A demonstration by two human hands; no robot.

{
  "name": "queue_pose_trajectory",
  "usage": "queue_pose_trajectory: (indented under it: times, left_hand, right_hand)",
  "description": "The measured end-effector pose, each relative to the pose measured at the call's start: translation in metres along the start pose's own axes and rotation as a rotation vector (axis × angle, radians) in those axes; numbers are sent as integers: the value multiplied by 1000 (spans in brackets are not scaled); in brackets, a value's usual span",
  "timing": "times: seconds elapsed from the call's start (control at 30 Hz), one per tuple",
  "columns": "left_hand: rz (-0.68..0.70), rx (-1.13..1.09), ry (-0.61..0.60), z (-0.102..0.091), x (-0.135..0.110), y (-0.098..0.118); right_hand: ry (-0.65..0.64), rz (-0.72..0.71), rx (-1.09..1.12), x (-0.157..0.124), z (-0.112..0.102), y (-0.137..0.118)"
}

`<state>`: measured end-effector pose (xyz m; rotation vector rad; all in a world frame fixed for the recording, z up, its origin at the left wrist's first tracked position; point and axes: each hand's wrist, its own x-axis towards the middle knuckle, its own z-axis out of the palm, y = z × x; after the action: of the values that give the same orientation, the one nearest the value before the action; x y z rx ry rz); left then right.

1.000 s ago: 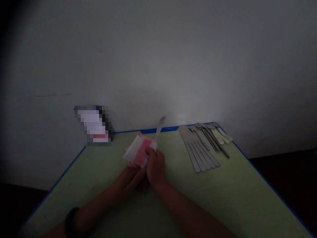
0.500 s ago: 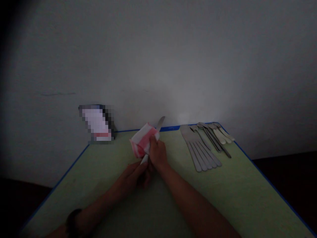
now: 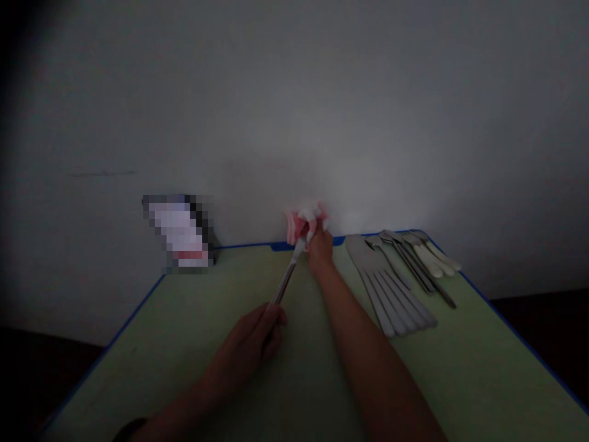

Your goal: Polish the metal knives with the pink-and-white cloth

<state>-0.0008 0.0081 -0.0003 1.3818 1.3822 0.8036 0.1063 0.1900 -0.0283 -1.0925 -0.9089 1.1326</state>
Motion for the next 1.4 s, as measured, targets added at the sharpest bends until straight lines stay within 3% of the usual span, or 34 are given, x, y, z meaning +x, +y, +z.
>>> queue_pose_trajectory:
  times: [0.23,0.43,0.5,0.73,1.0,1.2,1.4]
  left_hand:
    - [-30,27,7,3,0,0]
    - [-1,60,11,1,1,-1]
    - [4,76,9,0,2,0]
    - [73,117,15,-1,7,-1]
    - [186,342,82,1,-8,0]
    - [68,1017,-16,13,-19,-2]
    - [198,1223,-65,16,-19,-2]
  right_hand:
    - [35,42,116,1,1,1]
    - [68,-34,-65,-10,1,5]
    - [124,-69,-127,-19,2,6]
    - [-40,-147,-182,-79,-1,-5]
    - [-154,-27,-165,-129,-7,-16]
    - [-64,-23,-245,-125,-13,-18]
    - [10,30,-221,-95,-14,-7]
